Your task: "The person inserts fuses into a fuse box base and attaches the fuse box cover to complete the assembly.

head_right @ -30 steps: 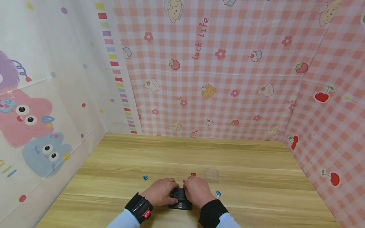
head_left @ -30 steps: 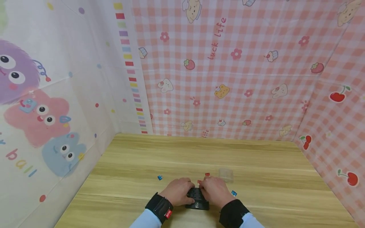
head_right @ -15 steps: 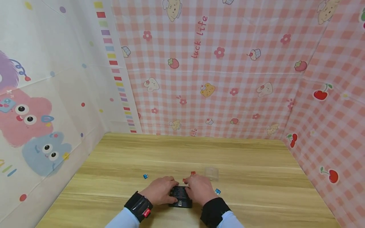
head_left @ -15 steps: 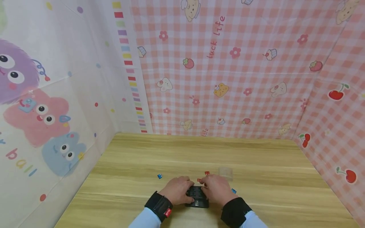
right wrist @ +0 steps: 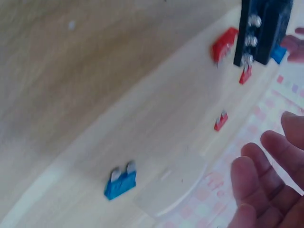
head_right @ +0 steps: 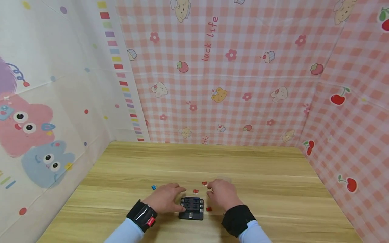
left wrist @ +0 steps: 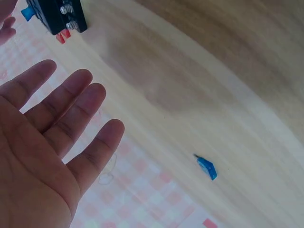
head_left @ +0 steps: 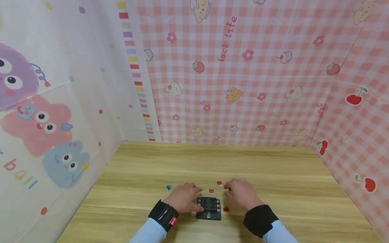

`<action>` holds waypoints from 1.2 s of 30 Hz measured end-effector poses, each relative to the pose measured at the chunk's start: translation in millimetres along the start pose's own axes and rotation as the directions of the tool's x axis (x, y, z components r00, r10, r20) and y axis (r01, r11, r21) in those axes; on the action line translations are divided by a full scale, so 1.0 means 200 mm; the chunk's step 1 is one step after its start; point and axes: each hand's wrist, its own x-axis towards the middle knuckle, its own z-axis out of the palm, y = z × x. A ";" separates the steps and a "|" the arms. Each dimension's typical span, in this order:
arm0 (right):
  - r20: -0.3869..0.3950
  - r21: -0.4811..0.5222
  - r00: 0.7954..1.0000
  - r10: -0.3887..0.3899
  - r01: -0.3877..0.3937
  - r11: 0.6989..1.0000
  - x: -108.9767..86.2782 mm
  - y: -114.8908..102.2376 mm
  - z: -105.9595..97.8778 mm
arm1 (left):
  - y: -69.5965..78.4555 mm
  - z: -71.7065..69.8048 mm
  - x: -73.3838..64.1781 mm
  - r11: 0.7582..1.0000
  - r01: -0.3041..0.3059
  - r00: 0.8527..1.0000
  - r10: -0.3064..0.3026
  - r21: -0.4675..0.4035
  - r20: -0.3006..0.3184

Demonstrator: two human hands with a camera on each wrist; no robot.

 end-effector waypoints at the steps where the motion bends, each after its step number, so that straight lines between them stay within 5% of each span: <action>1: -0.007 0.001 1.000 0.004 -0.004 1.000 0.00 0.01 -0.01 | 0.00 0.00 0.00 1.000 0.003 1.000 -0.003 -0.002 -0.001; 14: 0.048 0.005 0.999 0.004 -0.005 1.000 -0.05 0.09 -0.02 | -0.01 -0.02 0.00 0.999 0.040 0.999 -0.040 -0.025 0.026; 24: 0.199 0.182 0.979 -0.044 0.007 0.983 -0.08 0.09 0.04 | -0.02 -0.01 -0.01 0.998 0.050 0.998 -0.049 -0.035 0.027; 36: 0.186 0.110 0.976 -0.117 0.097 0.989 -0.11 0.08 0.07 | -0.01 -0.03 -0.01 0.998 0.054 0.998 -0.053 -0.033 0.039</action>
